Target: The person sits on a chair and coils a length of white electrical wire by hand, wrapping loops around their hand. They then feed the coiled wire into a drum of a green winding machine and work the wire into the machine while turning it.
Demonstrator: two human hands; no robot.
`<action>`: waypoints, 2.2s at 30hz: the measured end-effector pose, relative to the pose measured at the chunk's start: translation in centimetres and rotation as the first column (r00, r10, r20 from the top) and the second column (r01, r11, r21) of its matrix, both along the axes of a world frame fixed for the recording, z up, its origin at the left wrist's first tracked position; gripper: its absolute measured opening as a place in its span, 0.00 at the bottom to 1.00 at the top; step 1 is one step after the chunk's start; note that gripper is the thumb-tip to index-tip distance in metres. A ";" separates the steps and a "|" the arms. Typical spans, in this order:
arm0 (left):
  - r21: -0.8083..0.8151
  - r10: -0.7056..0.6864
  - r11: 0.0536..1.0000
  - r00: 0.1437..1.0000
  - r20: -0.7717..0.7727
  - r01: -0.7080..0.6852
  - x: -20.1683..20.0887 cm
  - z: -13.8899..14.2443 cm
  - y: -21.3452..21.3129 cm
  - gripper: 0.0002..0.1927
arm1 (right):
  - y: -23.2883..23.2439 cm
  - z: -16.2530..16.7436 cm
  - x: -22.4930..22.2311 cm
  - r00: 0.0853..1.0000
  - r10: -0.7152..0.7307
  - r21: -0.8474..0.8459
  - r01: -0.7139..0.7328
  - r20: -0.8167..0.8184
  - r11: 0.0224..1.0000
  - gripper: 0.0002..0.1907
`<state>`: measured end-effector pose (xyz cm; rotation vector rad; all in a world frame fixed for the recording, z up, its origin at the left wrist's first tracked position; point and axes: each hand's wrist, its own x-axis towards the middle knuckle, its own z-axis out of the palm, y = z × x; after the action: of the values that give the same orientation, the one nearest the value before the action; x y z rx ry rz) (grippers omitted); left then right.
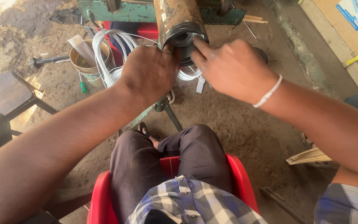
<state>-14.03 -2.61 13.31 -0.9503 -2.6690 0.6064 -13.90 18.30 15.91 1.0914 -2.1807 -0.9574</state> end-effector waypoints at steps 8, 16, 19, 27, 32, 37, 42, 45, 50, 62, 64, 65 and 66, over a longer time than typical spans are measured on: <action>0.191 0.030 0.982 0.984 -0.177 0.004 1.1 -2.4 1.3 0.29 | -0.5 -2.2 1.9 0.992 0.005 -0.103 -0.018 -0.129 0.994 0.21; 0.184 0.053 0.983 0.988 -0.146 -0.025 -1.9 -2.6 0.7 0.23 | -0.2 -1.9 -1.1 0.992 -0.034 -0.132 0.018 -0.124 0.991 0.11; 0.140 0.063 0.989 0.990 -0.127 -0.045 -1.8 -2.9 1.1 0.23 | -0.2 -1.9 -0.9 0.993 -0.018 -0.152 0.000 -0.116 0.988 0.11; 0.761 0.029 0.602 0.945 -0.325 0.243 4.5 -6.3 1.0 0.25 | -1.8 -4.2 2.4 0.998 0.064 -0.538 -0.067 -0.023 0.840 0.23; 0.984 -0.034 -0.029 0.984 -0.177 0.176 2.5 -9.1 -1.7 0.16 | -4.4 -5.4 1.5 0.994 0.077 -0.739 -0.109 -0.077 0.665 0.13; 0.738 -0.418 -0.522 0.882 0.216 -0.428 -4.9 -9.5 -1.4 0.25 | -6.4 -7.6 0.7 0.990 -0.003 -0.755 -0.108 -0.144 0.646 0.12; 0.524 -0.611 -0.424 0.661 0.436 -0.738 -6.8 -8.3 0.0 0.40 | -6.5 -8.0 0.5 0.999 0.031 -0.819 -0.046 -0.035 0.572 0.13; 0.525 -0.716 -0.380 0.602 0.354 -0.761 -7.9 -7.2 0.6 0.41 | -6.8 -7.7 0.0 0.998 0.035 -0.831 0.021 0.049 0.556 0.12; 0.393 -0.909 -0.366 0.415 0.046 -0.844 -9.1 -7.8 1.9 0.35 | -8.0 -8.3 -0.2 0.997 -0.078 -0.840 0.049 0.008 0.541 0.09; 0.331 -0.896 -0.443 0.414 -0.158 -0.833 -10.8 -9.7 2.9 0.27 | -8.2 -9.0 -4.8 0.995 -0.102 -0.822 0.069 0.013 0.565 0.08; 0.324 -0.904 -0.427 0.391 -0.173 -0.844 -10.2 -9.0 2.6 0.26 | -8.7 -8.7 -4.6 0.992 -0.126 -0.813 0.058 -0.019 0.580 0.09; 0.355 -0.878 -0.462 0.476 -0.054 -0.812 -9.6 -8.5 2.4 0.25 | -8.9 -8.5 -4.0 0.990 -0.129 -0.805 0.025 -0.064 0.593 0.09; 0.392 -0.828 -0.493 0.557 0.061 -0.777 -8.7 -7.9 2.0 0.25 | -9.0 -8.4 -3.2 0.985 -0.129 -0.795 -0.010 -0.111 0.607 0.10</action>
<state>-22.76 -0.56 5.36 -0.3906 -1.3113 -3.0669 -17.15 9.28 7.55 0.4692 -2.1346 0.0001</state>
